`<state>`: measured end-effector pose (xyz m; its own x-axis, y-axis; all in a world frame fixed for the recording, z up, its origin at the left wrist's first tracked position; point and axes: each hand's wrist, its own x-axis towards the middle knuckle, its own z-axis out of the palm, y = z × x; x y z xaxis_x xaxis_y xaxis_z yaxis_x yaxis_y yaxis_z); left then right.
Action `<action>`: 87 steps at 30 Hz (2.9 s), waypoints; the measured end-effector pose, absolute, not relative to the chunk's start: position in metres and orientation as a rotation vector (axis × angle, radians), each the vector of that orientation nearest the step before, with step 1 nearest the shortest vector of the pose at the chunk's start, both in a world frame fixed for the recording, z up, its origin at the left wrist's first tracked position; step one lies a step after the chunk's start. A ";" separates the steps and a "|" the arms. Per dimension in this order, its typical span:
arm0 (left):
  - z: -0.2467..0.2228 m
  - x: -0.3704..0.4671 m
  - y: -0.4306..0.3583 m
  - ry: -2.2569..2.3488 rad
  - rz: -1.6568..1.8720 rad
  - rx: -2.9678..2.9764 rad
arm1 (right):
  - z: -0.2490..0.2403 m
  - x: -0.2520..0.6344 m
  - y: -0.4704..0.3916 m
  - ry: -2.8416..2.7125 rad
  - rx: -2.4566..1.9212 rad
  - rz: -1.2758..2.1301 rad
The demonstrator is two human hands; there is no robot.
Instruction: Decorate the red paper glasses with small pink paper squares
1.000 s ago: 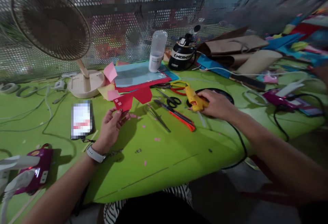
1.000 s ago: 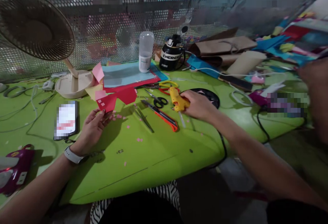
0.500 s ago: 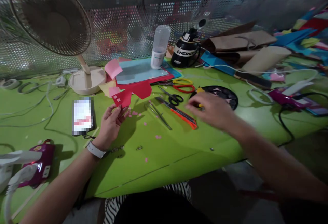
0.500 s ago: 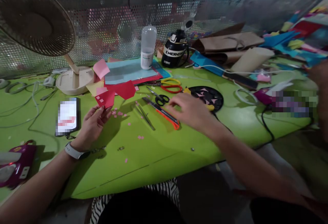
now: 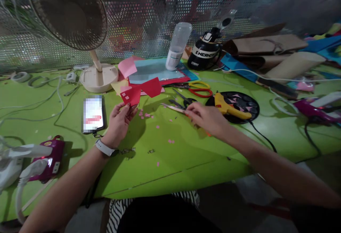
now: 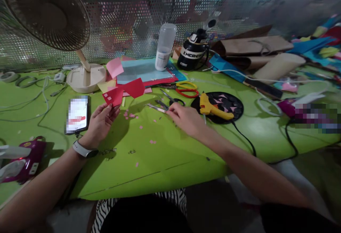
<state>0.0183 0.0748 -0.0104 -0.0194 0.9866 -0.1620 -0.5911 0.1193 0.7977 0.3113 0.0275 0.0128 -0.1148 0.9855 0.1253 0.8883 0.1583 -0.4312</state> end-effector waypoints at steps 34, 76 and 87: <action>-0.010 0.021 0.073 0.893 1.351 0.588 | 0.005 0.269 0.055 -1.987 -1.185 0.803; -0.011 0.022 0.072 0.890 1.327 0.618 | 0.000 0.268 0.053 -2.200 -1.080 0.605; -0.011 0.021 0.073 0.919 1.322 0.628 | 0.006 0.269 0.054 -2.089 -1.127 0.751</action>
<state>0.0213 0.0729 -0.0107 -0.0038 0.9790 -0.2039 -0.5322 0.1707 0.8293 0.2693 0.0542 0.0056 -0.4268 0.8649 0.2643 0.4986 0.4689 -0.7291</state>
